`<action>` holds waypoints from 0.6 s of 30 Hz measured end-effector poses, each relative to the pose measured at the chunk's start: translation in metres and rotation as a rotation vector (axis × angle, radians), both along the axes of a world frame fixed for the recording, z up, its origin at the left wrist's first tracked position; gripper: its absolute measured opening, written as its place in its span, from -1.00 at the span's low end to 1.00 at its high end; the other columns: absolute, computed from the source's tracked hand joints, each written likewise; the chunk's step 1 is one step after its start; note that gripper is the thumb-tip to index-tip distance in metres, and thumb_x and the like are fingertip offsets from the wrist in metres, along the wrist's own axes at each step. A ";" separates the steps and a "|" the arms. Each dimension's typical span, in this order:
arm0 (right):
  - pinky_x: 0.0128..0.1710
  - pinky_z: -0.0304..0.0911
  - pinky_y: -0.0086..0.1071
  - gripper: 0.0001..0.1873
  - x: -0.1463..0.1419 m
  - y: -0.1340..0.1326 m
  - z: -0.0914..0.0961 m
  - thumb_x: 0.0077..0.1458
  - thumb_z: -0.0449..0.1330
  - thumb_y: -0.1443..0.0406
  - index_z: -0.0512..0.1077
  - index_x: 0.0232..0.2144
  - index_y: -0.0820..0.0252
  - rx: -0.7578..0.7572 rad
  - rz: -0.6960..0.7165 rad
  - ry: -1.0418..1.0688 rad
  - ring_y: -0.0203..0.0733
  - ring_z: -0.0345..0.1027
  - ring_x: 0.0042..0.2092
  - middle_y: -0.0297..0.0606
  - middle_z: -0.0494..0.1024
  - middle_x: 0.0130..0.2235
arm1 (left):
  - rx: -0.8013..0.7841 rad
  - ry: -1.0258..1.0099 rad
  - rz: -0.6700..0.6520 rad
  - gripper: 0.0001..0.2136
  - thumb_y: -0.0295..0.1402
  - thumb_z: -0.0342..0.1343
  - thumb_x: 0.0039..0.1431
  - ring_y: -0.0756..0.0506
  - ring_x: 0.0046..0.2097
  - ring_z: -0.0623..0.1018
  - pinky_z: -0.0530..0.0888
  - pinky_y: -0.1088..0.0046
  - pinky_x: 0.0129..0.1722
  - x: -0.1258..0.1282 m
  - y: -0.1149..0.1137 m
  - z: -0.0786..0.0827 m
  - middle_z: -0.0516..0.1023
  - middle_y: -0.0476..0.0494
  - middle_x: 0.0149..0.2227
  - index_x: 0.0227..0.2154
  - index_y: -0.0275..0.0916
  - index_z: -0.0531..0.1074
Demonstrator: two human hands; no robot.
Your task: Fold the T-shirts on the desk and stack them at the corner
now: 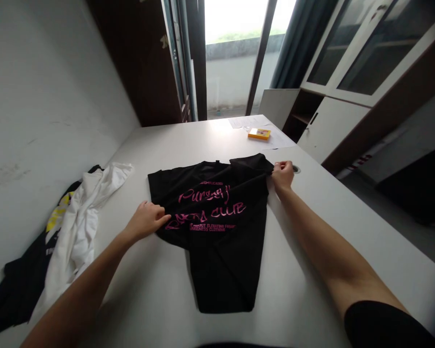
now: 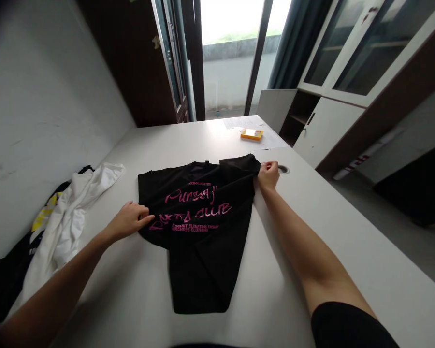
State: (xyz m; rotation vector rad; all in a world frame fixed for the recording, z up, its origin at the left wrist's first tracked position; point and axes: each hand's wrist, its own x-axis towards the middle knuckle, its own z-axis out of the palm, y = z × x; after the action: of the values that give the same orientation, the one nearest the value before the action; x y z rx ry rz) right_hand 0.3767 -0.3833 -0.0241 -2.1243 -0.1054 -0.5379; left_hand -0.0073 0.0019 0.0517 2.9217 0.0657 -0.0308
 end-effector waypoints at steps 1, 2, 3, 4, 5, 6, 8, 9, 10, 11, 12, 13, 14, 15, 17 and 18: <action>-0.10 0.31 -0.17 -0.70 -0.006 0.007 0.006 0.28 -0.03 0.13 0.37 -0.14 0.18 -0.009 -0.002 -0.035 -0.06 0.38 -0.24 -0.15 0.50 -0.26 | 0.017 -0.048 -0.032 -0.64 -0.09 0.10 0.34 -0.12 -0.31 0.45 0.30 0.30 -0.13 0.002 -0.015 0.005 0.49 -0.04 -0.44 -0.51 -0.19 0.40; -0.07 0.31 -0.16 -0.71 -0.012 0.015 0.012 0.27 0.01 0.14 0.40 -0.16 0.18 -0.032 0.033 -0.071 -0.05 0.39 -0.21 -0.14 0.51 -0.25 | 0.015 -0.067 -0.088 -0.68 -0.11 0.12 0.34 -0.11 -0.29 0.46 0.30 0.31 -0.14 0.003 -0.031 0.009 0.50 -0.04 -0.41 -0.48 -0.19 0.40; -0.05 0.31 -0.16 -0.73 -0.018 0.023 0.017 0.27 0.03 0.14 0.43 -0.18 0.17 -0.073 0.121 -0.099 -0.04 0.40 -0.19 -0.14 0.53 -0.23 | -0.005 -0.045 -0.164 -0.70 -0.13 0.13 0.34 -0.10 -0.30 0.46 0.31 0.34 -0.18 0.003 -0.048 0.010 0.50 -0.03 -0.40 -0.46 -0.18 0.40; -0.04 0.32 -0.17 -0.73 -0.025 0.031 0.022 0.26 0.05 0.15 0.46 -0.19 0.16 -0.124 0.245 -0.113 -0.04 0.41 -0.17 -0.14 0.54 -0.21 | -0.027 -0.001 -0.239 -0.72 -0.16 0.13 0.35 -0.09 -0.32 0.46 0.31 0.36 -0.23 0.003 -0.064 0.009 0.50 -0.02 -0.39 -0.45 -0.18 0.40; -0.03 0.33 -0.17 -0.73 -0.031 0.039 0.025 0.27 0.06 0.15 0.48 -0.18 0.15 -0.177 0.371 -0.115 -0.03 0.42 -0.15 -0.13 0.55 -0.18 | -0.037 0.036 -0.293 -0.74 -0.18 0.12 0.36 -0.08 -0.33 0.46 0.31 0.38 -0.28 0.001 -0.077 0.006 0.50 -0.02 -0.38 -0.44 -0.18 0.39; 0.00 0.34 -0.17 -0.73 -0.036 0.045 0.026 0.27 0.07 0.15 0.50 -0.15 0.13 -0.234 0.486 -0.110 -0.03 0.43 -0.11 -0.14 0.56 -0.13 | -0.041 0.053 -0.323 -0.76 -0.21 0.10 0.37 -0.08 -0.33 0.46 0.32 0.38 -0.29 -0.002 -0.086 0.000 0.50 -0.03 -0.36 -0.41 -0.18 0.40; 0.07 0.34 -0.16 -0.69 -0.045 0.054 0.022 0.27 0.11 0.14 0.51 -0.05 0.10 -0.367 0.645 -0.082 0.00 0.42 0.00 -0.13 0.55 -0.03 | -0.050 0.015 -0.330 -0.85 -0.26 0.07 0.39 -0.11 -0.25 0.49 0.37 0.36 -0.23 -0.011 -0.092 -0.013 0.52 -0.08 -0.27 -0.27 -0.17 0.46; 0.12 0.32 -0.14 -0.66 -0.048 0.055 0.019 0.26 0.14 0.13 0.51 0.01 0.09 -0.443 0.679 -0.058 0.02 0.41 0.05 -0.11 0.53 0.02 | -0.064 -0.024 -0.325 -0.87 -0.28 0.07 0.40 -0.13 -0.18 0.50 0.40 0.33 -0.15 -0.017 -0.091 -0.021 0.53 -0.12 -0.19 -0.15 -0.16 0.48; 0.16 0.30 -0.12 -0.60 -0.052 0.055 0.014 0.26 0.16 0.12 0.49 0.08 0.09 -0.519 0.685 -0.029 0.06 0.39 0.10 -0.09 0.50 0.07 | -0.084 -0.060 -0.326 -0.82 -0.29 0.08 0.39 -0.16 -0.11 0.49 0.41 0.29 -0.08 -0.024 -0.088 -0.028 0.53 -0.15 -0.12 -0.03 -0.16 0.47; 0.19 0.27 -0.10 -0.53 -0.054 0.054 0.009 0.26 0.17 0.10 0.45 0.15 0.11 -0.590 0.673 0.002 0.09 0.36 0.14 -0.05 0.47 0.13 | -0.104 -0.088 -0.331 -0.75 -0.31 0.11 0.37 -0.18 -0.06 0.48 0.41 0.25 -0.02 -0.032 -0.084 -0.036 0.52 -0.18 -0.06 0.07 -0.15 0.43; 0.21 0.25 -0.09 -0.45 -0.057 0.052 0.005 0.25 0.18 0.07 0.40 0.22 0.13 -0.653 0.655 0.031 0.13 0.33 0.18 0.00 0.43 0.18 | -0.119 -0.107 -0.340 -0.69 -0.32 0.13 0.35 -0.19 -0.04 0.47 0.40 0.21 0.02 -0.039 -0.081 -0.042 0.52 -0.20 -0.04 0.13 -0.15 0.41; 0.24 0.22 -0.06 -0.37 -0.059 0.049 0.002 0.25 0.19 0.03 0.34 0.28 0.15 -0.709 0.638 0.058 0.16 0.29 0.23 0.04 0.39 0.23 | -0.130 -0.114 -0.349 -0.66 -0.34 0.15 0.33 -0.20 -0.05 0.46 0.39 0.19 0.03 -0.047 -0.077 -0.048 0.53 -0.20 -0.06 0.14 -0.15 0.41; 0.26 0.19 -0.03 -0.29 -0.061 0.046 0.000 0.24 0.19 -0.01 0.28 0.33 0.16 -0.758 0.622 0.084 0.20 0.24 0.27 0.07 0.34 0.28 | -0.143 -0.108 -0.354 -0.67 -0.35 0.16 0.33 -0.20 -0.07 0.46 0.39 0.18 0.03 -0.054 -0.074 -0.052 0.54 -0.19 -0.09 0.13 -0.15 0.42; 0.28 0.16 0.02 -0.24 -0.063 0.042 0.000 0.24 0.18 -0.05 0.23 0.37 0.14 -0.801 0.613 0.112 0.24 0.17 0.32 0.08 0.29 0.32 | -0.169 -0.090 -0.351 -0.70 -0.37 0.13 0.34 -0.19 -0.09 0.47 0.39 0.18 0.02 -0.061 -0.071 -0.054 0.55 -0.17 -0.14 0.10 -0.15 0.45; 0.30 0.10 0.12 -0.14 -0.064 0.034 0.002 0.21 0.17 -0.13 0.15 0.42 0.07 -0.862 0.616 0.179 0.29 0.04 0.39 0.07 0.19 0.38 | -0.274 -0.016 -0.315 -0.75 -0.39 0.07 0.38 -0.17 -0.12 0.49 0.40 0.23 0.00 -0.074 -0.059 -0.051 0.57 -0.15 -0.18 0.05 -0.14 0.49; 0.30 0.08 0.15 -0.10 -0.064 0.029 0.005 0.19 0.18 -0.15 0.12 0.43 0.05 -0.880 0.634 0.215 0.30 0.00 0.41 0.06 0.16 0.41 | -0.351 0.048 -0.294 -0.76 -0.38 0.05 0.39 -0.16 -0.11 0.50 0.41 0.26 0.00 -0.081 -0.050 -0.045 0.58 -0.15 -0.16 0.04 -0.13 0.50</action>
State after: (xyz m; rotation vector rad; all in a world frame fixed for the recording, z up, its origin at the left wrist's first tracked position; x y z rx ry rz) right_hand 0.3130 -0.3547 -0.0196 -2.7615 -1.0074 0.1700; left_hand -0.0883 -0.0476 0.0063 2.5544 -0.3288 -0.1439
